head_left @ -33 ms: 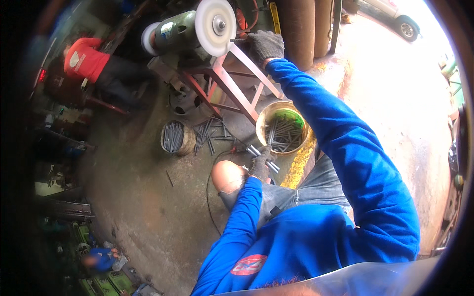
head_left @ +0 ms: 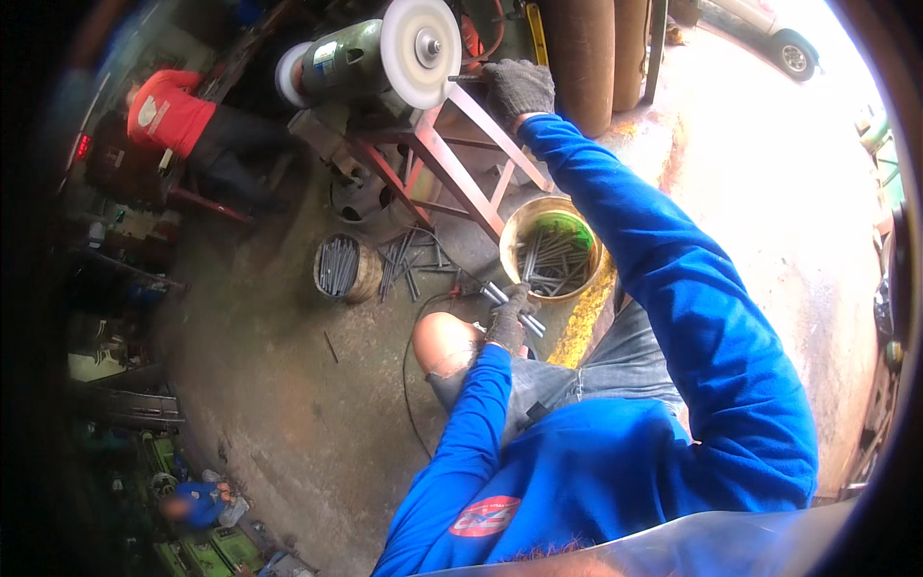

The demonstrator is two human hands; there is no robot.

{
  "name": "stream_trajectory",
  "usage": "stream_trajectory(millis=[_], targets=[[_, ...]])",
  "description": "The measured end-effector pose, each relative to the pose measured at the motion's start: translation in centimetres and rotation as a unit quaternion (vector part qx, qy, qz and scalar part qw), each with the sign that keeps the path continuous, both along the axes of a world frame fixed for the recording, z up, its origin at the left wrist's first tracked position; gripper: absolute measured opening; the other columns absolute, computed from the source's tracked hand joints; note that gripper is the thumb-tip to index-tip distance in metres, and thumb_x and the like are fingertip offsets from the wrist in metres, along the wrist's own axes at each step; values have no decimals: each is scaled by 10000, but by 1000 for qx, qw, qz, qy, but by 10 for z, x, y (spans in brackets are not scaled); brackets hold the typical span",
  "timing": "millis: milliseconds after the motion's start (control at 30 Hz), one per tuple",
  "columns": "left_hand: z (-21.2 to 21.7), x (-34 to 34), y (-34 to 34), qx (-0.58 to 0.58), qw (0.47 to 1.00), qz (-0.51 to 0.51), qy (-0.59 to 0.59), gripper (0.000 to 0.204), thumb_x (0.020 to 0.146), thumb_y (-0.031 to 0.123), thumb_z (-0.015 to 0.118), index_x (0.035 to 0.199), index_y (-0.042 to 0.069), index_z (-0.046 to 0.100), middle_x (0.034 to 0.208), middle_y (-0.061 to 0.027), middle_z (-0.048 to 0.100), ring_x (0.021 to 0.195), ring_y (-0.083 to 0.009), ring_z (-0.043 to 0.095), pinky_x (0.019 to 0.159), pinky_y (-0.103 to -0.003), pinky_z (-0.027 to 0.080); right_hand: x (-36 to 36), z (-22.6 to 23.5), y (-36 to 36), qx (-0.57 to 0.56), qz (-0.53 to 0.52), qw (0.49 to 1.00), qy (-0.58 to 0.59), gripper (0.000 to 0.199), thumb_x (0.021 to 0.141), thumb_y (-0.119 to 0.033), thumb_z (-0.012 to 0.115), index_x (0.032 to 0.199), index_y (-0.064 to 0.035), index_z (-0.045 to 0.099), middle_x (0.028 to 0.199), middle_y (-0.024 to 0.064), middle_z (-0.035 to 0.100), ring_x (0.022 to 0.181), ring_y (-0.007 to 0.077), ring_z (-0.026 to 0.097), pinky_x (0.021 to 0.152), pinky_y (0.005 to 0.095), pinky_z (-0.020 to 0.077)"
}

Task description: The person sits at a bench grinder and repeatedly grinds the ends of metal rods, creating sparks. They pick up rods from a bucket, grind them, and place them back into the bucket.

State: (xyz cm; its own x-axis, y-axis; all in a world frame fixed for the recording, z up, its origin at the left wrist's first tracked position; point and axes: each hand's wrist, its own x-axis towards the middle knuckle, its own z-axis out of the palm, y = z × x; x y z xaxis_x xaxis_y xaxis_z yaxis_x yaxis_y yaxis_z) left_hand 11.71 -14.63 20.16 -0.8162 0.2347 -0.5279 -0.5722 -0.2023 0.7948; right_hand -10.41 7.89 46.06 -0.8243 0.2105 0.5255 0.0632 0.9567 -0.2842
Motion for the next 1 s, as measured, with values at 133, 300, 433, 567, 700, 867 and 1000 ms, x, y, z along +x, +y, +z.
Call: stream_trajectory(millis=[133, 300, 433, 567, 700, 867, 1000], targets=[[-8, 0, -11, 16, 999, 33, -16, 233, 896, 252, 691, 1069, 105, 640, 721, -29, 602, 687, -156, 625, 615, -300, 492, 0, 1, -13, -28, 29, 997, 65, 223, 803, -370, 639, 885, -195, 751, 822, 134, 702, 822, 341, 682, 719, 476, 518], [4, -1, -2, 6, 999, 21, -28, 221, 901, 234, 680, 1072, 98, 644, 721, -36, 605, 667, -160, 607, 654, -326, 520, -4, -4, -4, -29, 22, 997, 72, 227, 803, -366, 636, 885, -190, 753, 816, 139, 703, 807, 339, 687, 703, 475, 522], [6, 0, -2, 9, 1000, 21, -13, 216, 905, 212, 671, 1066, 72, 641, 712, -48, 602, 658, -166, 593, 709, -353, 540, -9, -3, -4, -18, 24, 997, 65, 221, 793, -352, 637, 895, -194, 754, 831, 140, 706, 807, 335, 691, 699, 466, 530], [-3, -1, -3, 54, 998, 38, -9, 221, 904, 208, 671, 1057, 52, 639, 706, -56, 601, 662, -166, 592, 739, -364, 541, -16, 1, -4, -7, 31, 998, 61, 213, 780, -335, 641, 897, -195, 753, 832, 141, 706, 797, 332, 693, 697, 461, 536], [7, 0, -2, -13, 1000, -5, 17, 215, 906, 213, 670, 1050, 54, 643, 714, -55, 603, 679, -161, 593, 749, -357, 538, -20, 3, 4, 17, 26, 998, 47, 203, 784, -322, 628, 891, -200, 751, 836, 137, 708, 796, 333, 693, 709, 463, 540], [7, 0, 0, 14, 999, 13, -27, 209, 904, 242, 678, 1037, 84, 650, 727, -47, 606, 671, -153, 583, 688, -319, 503, -22, 12, 8, 32, 29, 999, -2, 199, 832, -329, 601, 871, -210, 755, 841, 98, 715, 793, 298, 705, 689, 436, 541], [0, -2, -4, 1, 999, 7, -37, 223, 881, 315, 703, 1013, 142, 651, 720, -25, 604, 627, -125, 549, 557, -297, 425, -23, 14, 6, 6, 51, 998, -19, 221, 829, -311, 581, 888, -194, 758, 877, 111, 717, 815, 316, 705, 726, 444, 550]])
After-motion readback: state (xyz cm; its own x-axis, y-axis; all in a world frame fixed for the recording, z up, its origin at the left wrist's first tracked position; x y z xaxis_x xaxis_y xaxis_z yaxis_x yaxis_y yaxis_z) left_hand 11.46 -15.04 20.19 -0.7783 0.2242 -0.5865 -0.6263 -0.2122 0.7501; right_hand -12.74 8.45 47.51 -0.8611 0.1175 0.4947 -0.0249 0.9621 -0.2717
